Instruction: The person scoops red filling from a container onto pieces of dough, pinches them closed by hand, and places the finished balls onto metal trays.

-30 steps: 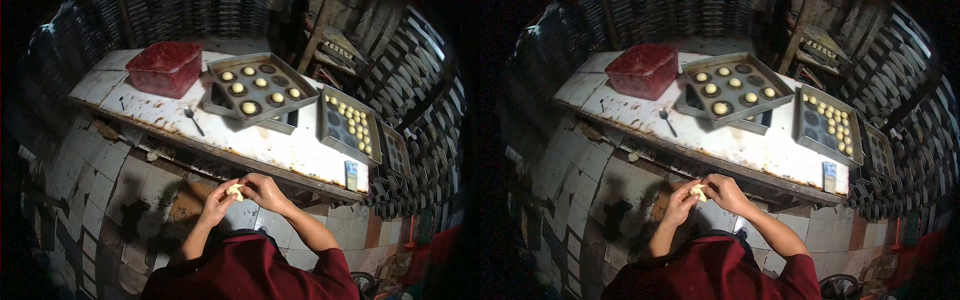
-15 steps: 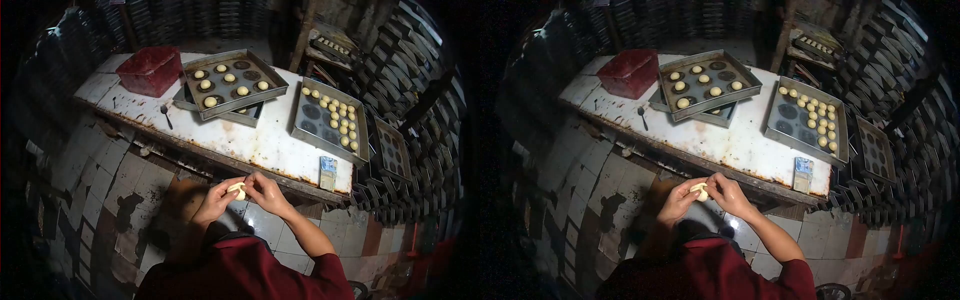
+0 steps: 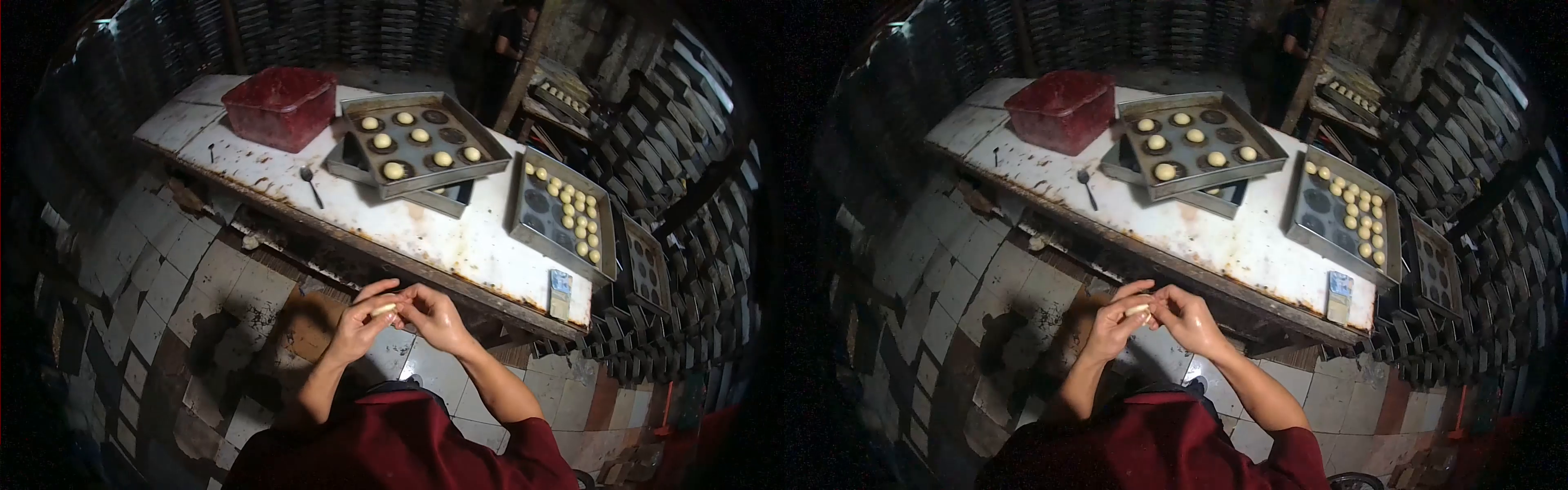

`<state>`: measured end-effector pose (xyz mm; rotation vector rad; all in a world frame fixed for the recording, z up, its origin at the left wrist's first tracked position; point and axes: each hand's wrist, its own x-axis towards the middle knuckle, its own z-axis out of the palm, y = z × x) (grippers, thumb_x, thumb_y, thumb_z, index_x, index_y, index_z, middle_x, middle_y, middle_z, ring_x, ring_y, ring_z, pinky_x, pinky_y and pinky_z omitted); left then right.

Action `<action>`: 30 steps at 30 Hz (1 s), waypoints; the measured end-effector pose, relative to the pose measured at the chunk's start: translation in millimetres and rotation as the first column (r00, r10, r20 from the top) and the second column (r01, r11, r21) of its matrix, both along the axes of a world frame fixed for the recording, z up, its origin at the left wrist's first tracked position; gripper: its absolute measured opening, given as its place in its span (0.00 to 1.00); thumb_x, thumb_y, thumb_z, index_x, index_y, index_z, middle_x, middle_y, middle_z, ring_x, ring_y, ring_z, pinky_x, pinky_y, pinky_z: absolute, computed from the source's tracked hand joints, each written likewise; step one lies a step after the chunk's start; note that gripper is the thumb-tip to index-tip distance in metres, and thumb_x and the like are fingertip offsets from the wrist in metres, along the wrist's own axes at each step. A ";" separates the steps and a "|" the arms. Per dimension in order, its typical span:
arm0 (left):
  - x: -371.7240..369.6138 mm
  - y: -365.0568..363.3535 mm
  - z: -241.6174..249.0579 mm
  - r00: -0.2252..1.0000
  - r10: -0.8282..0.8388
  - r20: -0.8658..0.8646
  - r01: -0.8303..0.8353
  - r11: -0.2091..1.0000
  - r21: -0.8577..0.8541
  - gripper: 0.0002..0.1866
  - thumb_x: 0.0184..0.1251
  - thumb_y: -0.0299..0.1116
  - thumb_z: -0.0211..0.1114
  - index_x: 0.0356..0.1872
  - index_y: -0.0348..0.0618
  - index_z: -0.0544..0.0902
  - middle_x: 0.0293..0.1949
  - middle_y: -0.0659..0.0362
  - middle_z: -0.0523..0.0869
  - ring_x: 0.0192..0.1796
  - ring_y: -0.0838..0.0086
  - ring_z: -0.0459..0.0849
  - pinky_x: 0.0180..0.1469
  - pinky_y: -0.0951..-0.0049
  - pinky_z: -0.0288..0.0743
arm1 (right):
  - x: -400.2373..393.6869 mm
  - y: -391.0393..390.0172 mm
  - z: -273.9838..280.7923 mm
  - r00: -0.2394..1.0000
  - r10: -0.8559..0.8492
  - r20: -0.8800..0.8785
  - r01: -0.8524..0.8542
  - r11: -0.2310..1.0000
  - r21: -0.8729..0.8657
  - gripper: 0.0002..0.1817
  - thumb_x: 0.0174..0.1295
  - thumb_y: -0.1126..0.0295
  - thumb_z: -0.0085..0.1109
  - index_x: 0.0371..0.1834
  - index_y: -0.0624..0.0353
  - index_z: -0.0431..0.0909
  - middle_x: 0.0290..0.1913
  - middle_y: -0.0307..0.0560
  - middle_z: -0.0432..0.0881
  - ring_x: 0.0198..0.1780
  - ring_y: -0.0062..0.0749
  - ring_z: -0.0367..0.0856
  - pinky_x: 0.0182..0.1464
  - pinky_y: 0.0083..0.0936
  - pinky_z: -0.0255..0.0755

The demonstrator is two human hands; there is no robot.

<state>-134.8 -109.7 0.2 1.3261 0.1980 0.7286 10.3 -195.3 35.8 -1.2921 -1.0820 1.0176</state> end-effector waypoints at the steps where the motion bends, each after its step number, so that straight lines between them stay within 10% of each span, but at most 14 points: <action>1: -4.9 9.0 -7.3 0.982 0.188 0.019 -0.188 0.981 0.036 0.10 0.65 0.21 0.56 0.47 0.36 0.78 0.55 0.52 0.73 0.49 0.74 0.78 0.46 0.75 0.76 | -15.7 8.2 -0.1 0.983 -0.038 0.177 0.023 0.996 0.088 0.05 0.62 0.78 0.55 0.38 0.67 0.73 0.32 0.48 0.76 0.35 0.28 0.79 0.37 0.22 0.73; 2: -12.2 16.4 -8.4 0.980 0.197 0.019 -0.198 0.980 0.034 0.10 0.65 0.21 0.56 0.47 0.36 0.78 0.55 0.52 0.73 0.49 0.74 0.78 0.46 0.75 0.76 | -28.1 15.3 3.6 0.861 -0.097 0.500 -0.038 0.967 0.252 0.06 0.59 0.77 0.58 0.39 0.65 0.75 0.37 0.51 0.75 0.40 0.36 0.77 0.40 0.26 0.72; 5: -33.0 35.6 -10.4 0.979 0.188 0.080 -0.100 0.781 -0.616 0.06 0.66 0.22 0.55 0.42 0.39 0.76 0.48 0.54 0.78 0.49 0.76 0.77 0.51 0.75 0.72 | -60.2 32.6 3.6 0.775 -0.122 0.620 -0.048 0.967 0.251 0.09 0.56 0.77 0.60 0.39 0.65 0.75 0.40 0.54 0.74 0.44 0.43 0.75 0.44 0.29 0.70; 8: -47.1 42.5 -6.2 0.990 0.135 0.047 -0.089 0.840 -0.535 0.07 0.65 0.21 0.57 0.43 0.39 0.77 0.51 0.53 0.77 0.51 0.74 0.76 0.52 0.75 0.72 | -64.8 52.5 5.1 0.681 -0.250 0.689 -0.024 0.932 0.362 0.07 0.57 0.77 0.59 0.38 0.65 0.74 0.36 0.52 0.76 0.37 0.38 0.77 0.38 0.27 0.71; 10: -49.9 50.6 -9.7 0.986 0.124 0.107 -0.082 0.938 -0.337 0.09 0.63 0.21 0.58 0.45 0.39 0.77 0.53 0.53 0.76 0.54 0.73 0.75 0.54 0.75 0.71 | -60.0 58.0 16.3 0.907 -0.151 0.392 0.134 0.988 0.069 0.06 0.59 0.76 0.59 0.36 0.65 0.73 0.31 0.50 0.77 0.29 0.32 0.79 0.31 0.25 0.71; 12: -54.8 58.9 -6.0 0.995 0.095 -0.008 -0.092 0.977 0.194 0.10 0.63 0.21 0.58 0.45 0.38 0.77 0.57 0.52 0.74 0.56 0.73 0.73 0.55 0.75 0.70 | -54.2 65.8 15.9 0.921 -0.158 0.355 0.115 0.984 0.139 0.05 0.60 0.76 0.57 0.33 0.65 0.72 0.27 0.47 0.78 0.25 0.28 0.79 0.27 0.23 0.71; 14: -46.5 60.7 -2.8 0.993 0.117 0.018 -0.118 0.985 0.124 0.10 0.64 0.22 0.58 0.46 0.37 0.76 0.54 0.55 0.75 0.55 0.74 0.74 0.55 0.75 0.70 | -46.1 69.1 15.6 0.956 0.012 0.292 -0.011 1.000 -0.005 0.03 0.61 0.77 0.55 0.34 0.66 0.72 0.29 0.48 0.77 0.28 0.28 0.80 0.28 0.24 0.72; 18: -13.8 72.0 -21.2 0.948 0.311 0.061 -0.278 0.909 -0.310 0.10 0.66 0.24 0.58 0.48 0.37 0.74 0.45 0.58 0.77 0.47 0.77 0.77 0.46 0.79 0.74 | -34.6 73.4 10.9 0.768 -0.111 0.631 -0.071 0.964 0.256 0.05 0.58 0.77 0.58 0.35 0.65 0.74 0.38 0.53 0.73 0.38 0.40 0.77 0.39 0.30 0.72; 20: -0.9 74.8 -21.7 0.992 0.113 0.059 -0.061 0.828 -0.557 0.12 0.66 0.24 0.58 0.49 0.37 0.74 0.43 0.59 0.78 0.45 0.78 0.78 0.46 0.81 0.75 | -13.4 76.0 7.0 0.743 -0.138 0.655 -0.073 0.956 0.284 0.05 0.58 0.76 0.58 0.35 0.65 0.74 0.39 0.53 0.73 0.39 0.40 0.77 0.40 0.31 0.72; 25: 55.6 71.2 -5.1 0.999 0.035 -0.030 -0.039 0.986 -0.165 0.13 0.67 0.23 0.55 0.52 0.36 0.72 0.47 0.56 0.78 0.46 0.78 0.78 0.50 0.79 0.74 | 55.0 78.2 18.2 0.933 -0.113 0.341 0.086 0.992 0.091 0.04 0.59 0.76 0.58 0.34 0.64 0.73 0.30 0.52 0.75 0.32 0.42 0.78 0.35 0.29 0.72; 30: 131.1 79.7 8.8 0.978 0.207 0.023 -0.181 0.901 -0.395 0.13 0.67 0.21 0.52 0.52 0.36 0.69 0.48 0.55 0.76 0.47 0.75 0.77 0.49 0.72 0.77 | 111.1 82.8 1.8 0.890 -0.149 0.432 -0.005 0.942 0.335 0.04 0.58 0.77 0.58 0.36 0.64 0.75 0.34 0.52 0.74 0.37 0.43 0.76 0.40 0.31 0.72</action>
